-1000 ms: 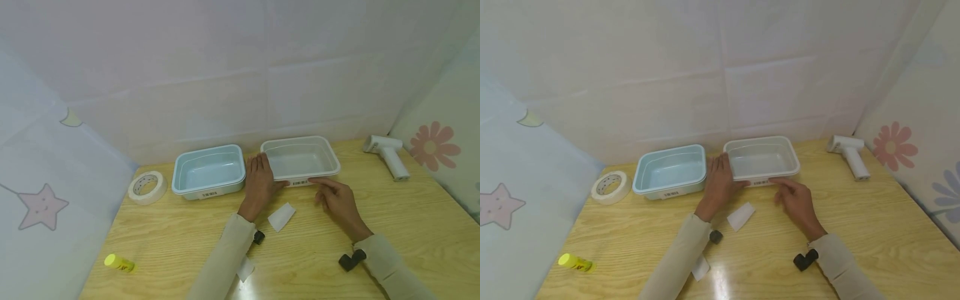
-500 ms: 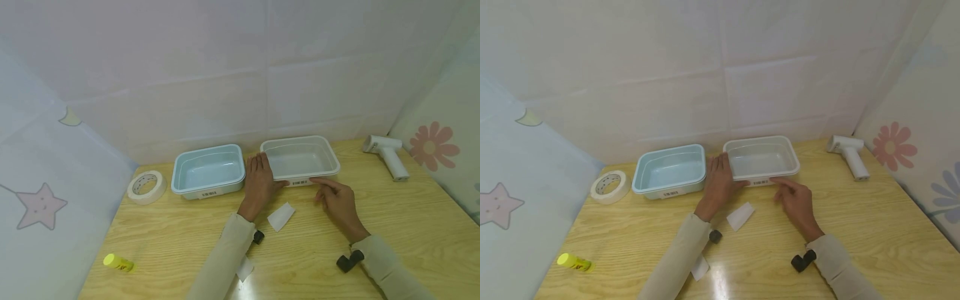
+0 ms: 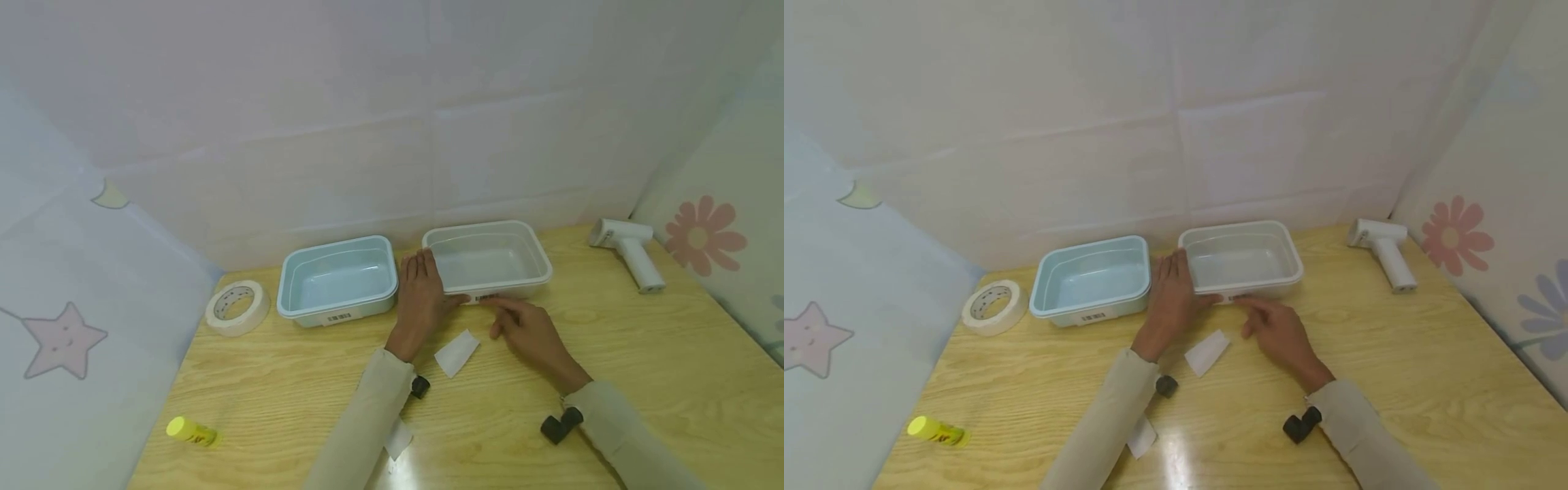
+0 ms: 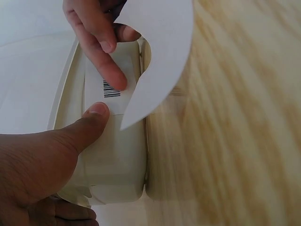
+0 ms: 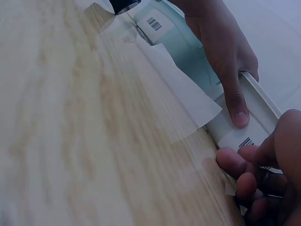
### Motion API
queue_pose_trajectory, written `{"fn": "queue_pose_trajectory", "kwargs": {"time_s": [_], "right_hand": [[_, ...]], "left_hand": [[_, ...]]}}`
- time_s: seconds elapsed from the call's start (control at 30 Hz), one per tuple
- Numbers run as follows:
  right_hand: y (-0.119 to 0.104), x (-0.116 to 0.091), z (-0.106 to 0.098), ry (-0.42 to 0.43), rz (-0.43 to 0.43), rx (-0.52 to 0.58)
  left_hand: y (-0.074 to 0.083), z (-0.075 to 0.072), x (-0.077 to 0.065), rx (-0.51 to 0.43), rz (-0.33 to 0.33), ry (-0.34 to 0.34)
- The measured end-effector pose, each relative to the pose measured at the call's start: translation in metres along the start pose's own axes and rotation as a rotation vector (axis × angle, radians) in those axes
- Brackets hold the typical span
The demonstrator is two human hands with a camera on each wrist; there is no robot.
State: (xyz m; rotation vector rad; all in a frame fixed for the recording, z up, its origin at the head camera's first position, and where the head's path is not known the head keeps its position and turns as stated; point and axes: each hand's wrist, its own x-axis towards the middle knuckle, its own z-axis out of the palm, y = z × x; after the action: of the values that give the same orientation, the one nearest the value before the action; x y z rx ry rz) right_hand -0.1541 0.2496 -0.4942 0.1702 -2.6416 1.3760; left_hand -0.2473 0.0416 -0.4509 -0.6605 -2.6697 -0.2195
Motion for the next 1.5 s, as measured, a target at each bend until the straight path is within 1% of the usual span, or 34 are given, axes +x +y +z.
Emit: {"fn": "queue_pose_trajectory", "kwargs": {"time_s": [0.07, 0.2, 0.3, 0.37, 0.47, 0.57, 0.7, 0.8, 0.87, 1.0, 1.17, 1.3, 1.4, 1.47, 1.5], "right_hand": [[-0.001, 0.003, 0.003, -0.016, 0.003, -0.094], [-0.005, 0.006, 0.008, -0.042, 0.002, -0.231], [-0.008, 0.006, 0.011, -0.054, -0.026, -0.306], [-0.01, 0.006, 0.012, -0.063, -0.046, -0.334], [-0.013, 0.005, 0.012, -0.068, -0.066, -0.344], [-0.014, 0.005, 0.006, -0.064, -0.055, -0.316], [-0.011, 0.003, -0.009, -0.097, 0.014, -0.255], [-0.005, 0.002, -0.025, -0.147, 0.074, -0.243], [-0.001, 0.002, -0.035, -0.17, 0.098, -0.253], [0.001, 0.003, -0.05, -0.187, 0.101, -0.294], [0.003, 0.005, -0.06, -0.211, 0.089, -0.32], [0.006, 0.006, -0.065, -0.23, 0.101, -0.309], [0.005, 0.005, -0.073, -0.252, 0.113, -0.32], [0.003, 0.005, -0.083, -0.249, 0.108, -0.34], [0.002, 0.004, -0.089, -0.233, 0.109, -0.353]], "left_hand": [[-0.001, 0.001, 0.0, -0.004, 0.007, 0.013], [-0.001, 0.001, 0.0, -0.006, 0.016, 0.026], [-0.001, 0.001, 0.0, 0.003, 0.023, 0.033], [-0.001, 0.001, -0.001, 0.005, 0.027, 0.042], [-0.001, 0.002, 0.0, 0.008, 0.031, 0.056], [-0.002, 0.002, 0.0, 0.005, 0.028, 0.059], [-0.001, 0.003, 0.0, -0.002, 0.022, 0.047], [-0.001, 0.002, 0.0, -0.008, 0.016, 0.028], [-0.001, 0.002, 0.001, -0.006, 0.011, 0.015], [-0.001, 0.002, 0.002, -0.003, 0.011, 0.005], [-0.001, 0.0, 0.003, -0.006, 0.014, -0.009], [-0.001, -0.001, 0.002, 0.005, 0.01, -0.009], [-0.001, -0.002, 0.001, 0.015, 0.007, -0.01], [0.0, -0.002, 0.0, 0.014, 0.004, -0.017], [0.001, -0.003, 0.0, 0.011, 0.0, -0.024]]}}
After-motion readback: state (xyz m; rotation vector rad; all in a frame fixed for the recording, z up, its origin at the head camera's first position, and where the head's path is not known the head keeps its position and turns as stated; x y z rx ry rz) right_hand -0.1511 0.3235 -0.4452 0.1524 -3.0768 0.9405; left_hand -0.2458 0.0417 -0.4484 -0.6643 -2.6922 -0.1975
